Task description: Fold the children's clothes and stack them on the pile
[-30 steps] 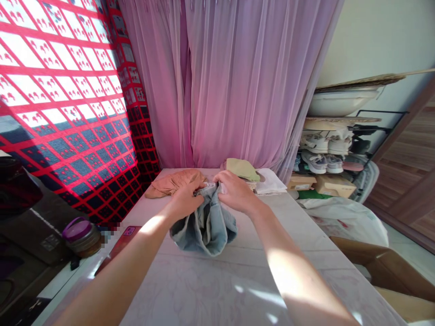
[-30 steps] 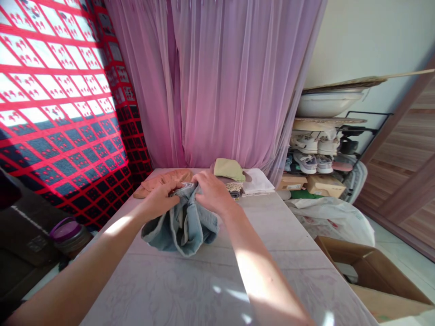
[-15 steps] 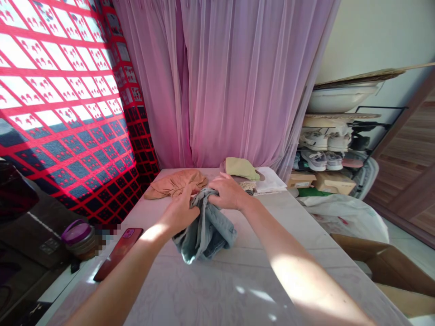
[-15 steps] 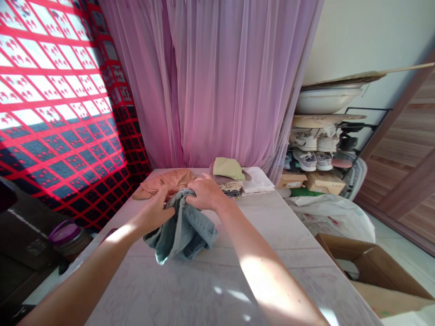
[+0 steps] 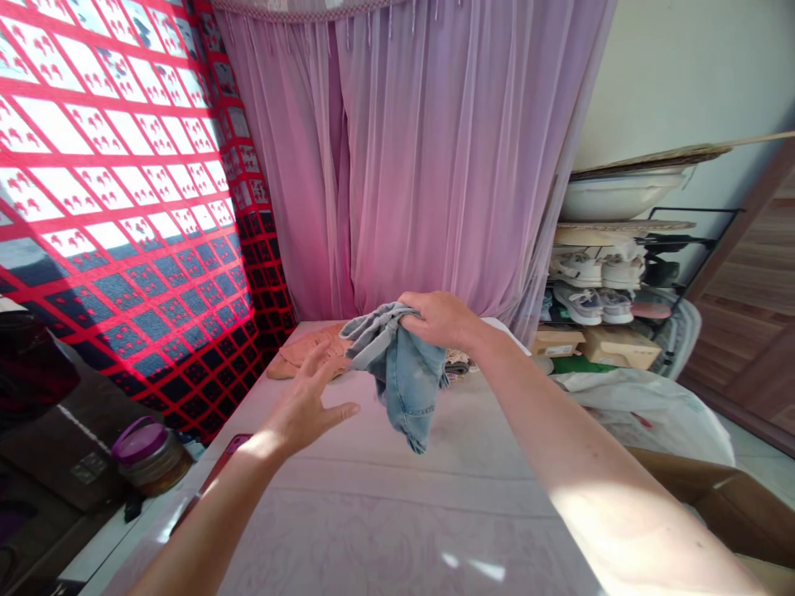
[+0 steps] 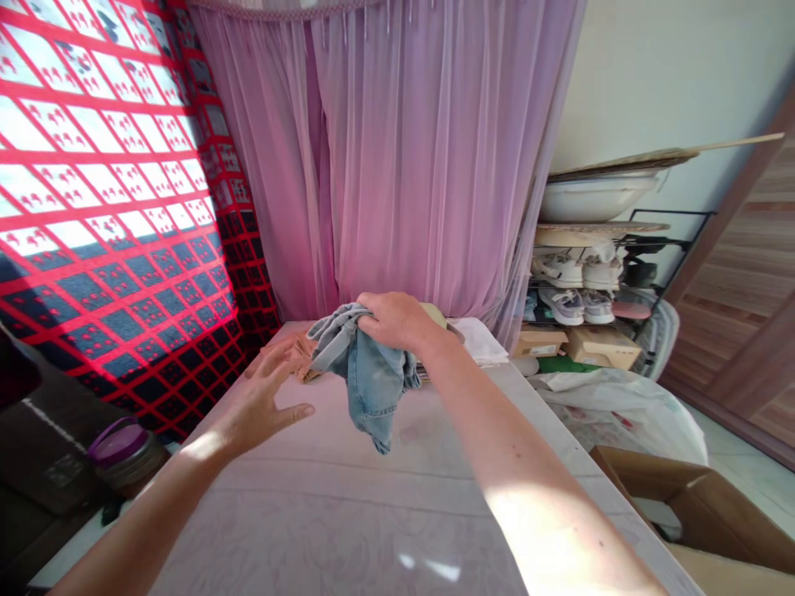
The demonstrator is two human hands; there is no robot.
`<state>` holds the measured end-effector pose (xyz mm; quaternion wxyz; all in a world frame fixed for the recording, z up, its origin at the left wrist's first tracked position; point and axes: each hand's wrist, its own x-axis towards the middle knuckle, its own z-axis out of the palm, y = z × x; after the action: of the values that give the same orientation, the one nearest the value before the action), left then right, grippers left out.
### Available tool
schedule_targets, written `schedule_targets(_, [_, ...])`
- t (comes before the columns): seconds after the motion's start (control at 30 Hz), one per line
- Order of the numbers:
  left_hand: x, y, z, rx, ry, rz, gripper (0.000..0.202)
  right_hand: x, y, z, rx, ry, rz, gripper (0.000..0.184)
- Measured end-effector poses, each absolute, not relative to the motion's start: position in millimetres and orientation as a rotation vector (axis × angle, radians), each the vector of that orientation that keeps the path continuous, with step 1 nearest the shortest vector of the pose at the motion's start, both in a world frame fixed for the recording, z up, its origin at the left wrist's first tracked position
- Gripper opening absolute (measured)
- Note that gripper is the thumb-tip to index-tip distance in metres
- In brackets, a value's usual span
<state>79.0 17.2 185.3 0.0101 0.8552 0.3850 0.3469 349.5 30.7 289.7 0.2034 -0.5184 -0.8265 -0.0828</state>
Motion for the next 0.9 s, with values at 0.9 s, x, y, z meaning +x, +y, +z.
schedule_targets(0.9, [99, 41, 262, 1.710, 1.043, 0.867, 0.033, 392, 20, 290, -1.571, -2.558, -0.025, 0.017])
